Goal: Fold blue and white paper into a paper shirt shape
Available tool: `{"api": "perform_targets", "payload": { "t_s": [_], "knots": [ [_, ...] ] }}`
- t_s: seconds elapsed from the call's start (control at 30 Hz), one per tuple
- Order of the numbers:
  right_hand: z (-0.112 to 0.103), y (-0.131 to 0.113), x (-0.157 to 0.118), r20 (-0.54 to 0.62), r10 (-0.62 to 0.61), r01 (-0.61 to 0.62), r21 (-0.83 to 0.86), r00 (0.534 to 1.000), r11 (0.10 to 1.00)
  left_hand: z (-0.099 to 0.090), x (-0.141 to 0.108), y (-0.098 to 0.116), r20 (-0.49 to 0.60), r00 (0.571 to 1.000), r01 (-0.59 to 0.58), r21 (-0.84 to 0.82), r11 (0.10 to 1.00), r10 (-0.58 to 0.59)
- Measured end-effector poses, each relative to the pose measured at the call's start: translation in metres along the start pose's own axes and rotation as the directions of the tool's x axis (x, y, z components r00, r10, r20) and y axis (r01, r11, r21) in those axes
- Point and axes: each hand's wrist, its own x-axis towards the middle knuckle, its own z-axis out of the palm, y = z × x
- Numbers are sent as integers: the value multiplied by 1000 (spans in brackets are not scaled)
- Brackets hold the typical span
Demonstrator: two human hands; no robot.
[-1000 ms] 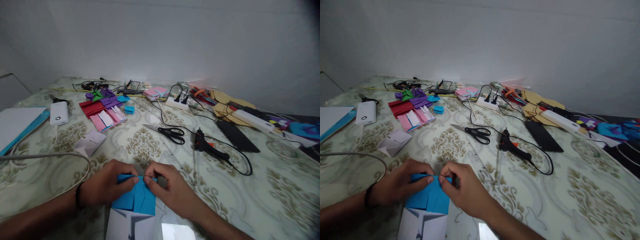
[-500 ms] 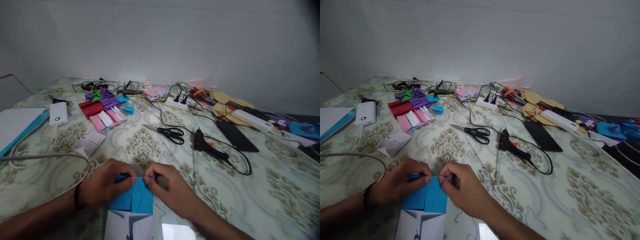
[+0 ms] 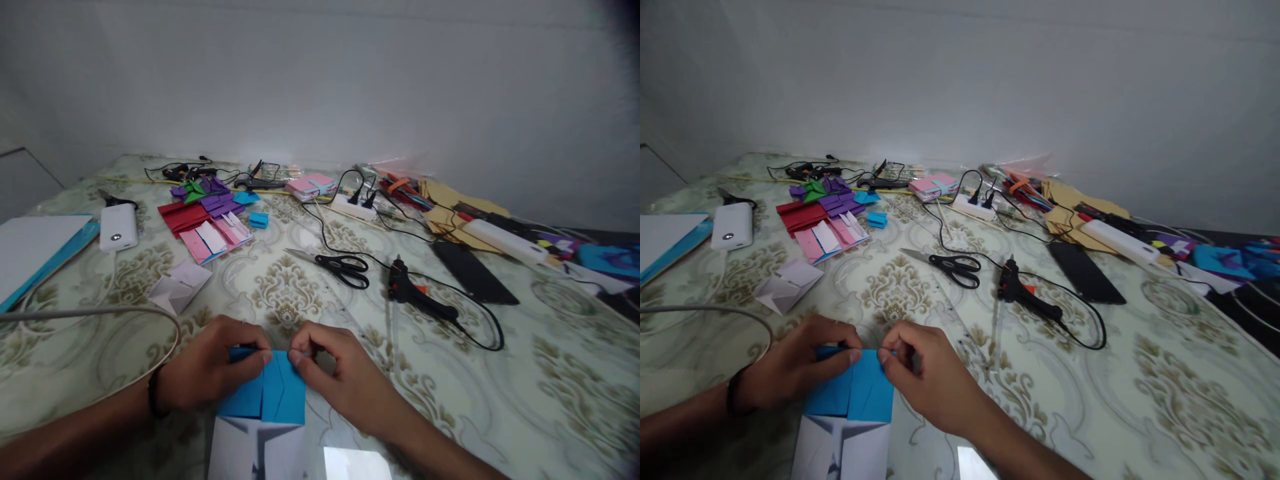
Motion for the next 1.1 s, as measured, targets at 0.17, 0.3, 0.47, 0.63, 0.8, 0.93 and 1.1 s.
{"api": "perform_targets", "payload": {
  "t_s": [0.17, 0.3, 0.47, 0.63, 0.8, 0.93, 1.1],
  "knots": [
    [-1, 0, 0, -15, -10, 11, 20, 1000, 1000, -3, -1, 4, -19, 1000, 20, -8, 1000, -20],
    [-2, 0, 0, -18, -6, 7, 12, 1000, 1000, -3, -1, 3, -24, 1000, 18, -11, 1000, -19],
    [-2, -1, 1, -12, 16, -16, 28, 1000, 999, -2, -1, 1, -32, 999, 40, -20, 999, -41],
    [-4, -1, 1, -14, 32, -31, 32, 999, 999, -3, -2, 1, -66, 994, 86, -13, 996, -86],
    [-6, 0, 1, -29, -20, 20, 15, 999, 1000, -3, 1, 3, -37, 996, 85, -6, 996, -85],
    [-6, 0, 1, -40, -6, 7, 27, 999, 1000, -2, 3, 3, -10, 996, 86, 5, 996, -85],
    [-4, 1, 2, -42, 24, -23, 22, 999, 999, -2, 1, 0, -31, 998, 54, 8, 999, -53]
  ]
}}
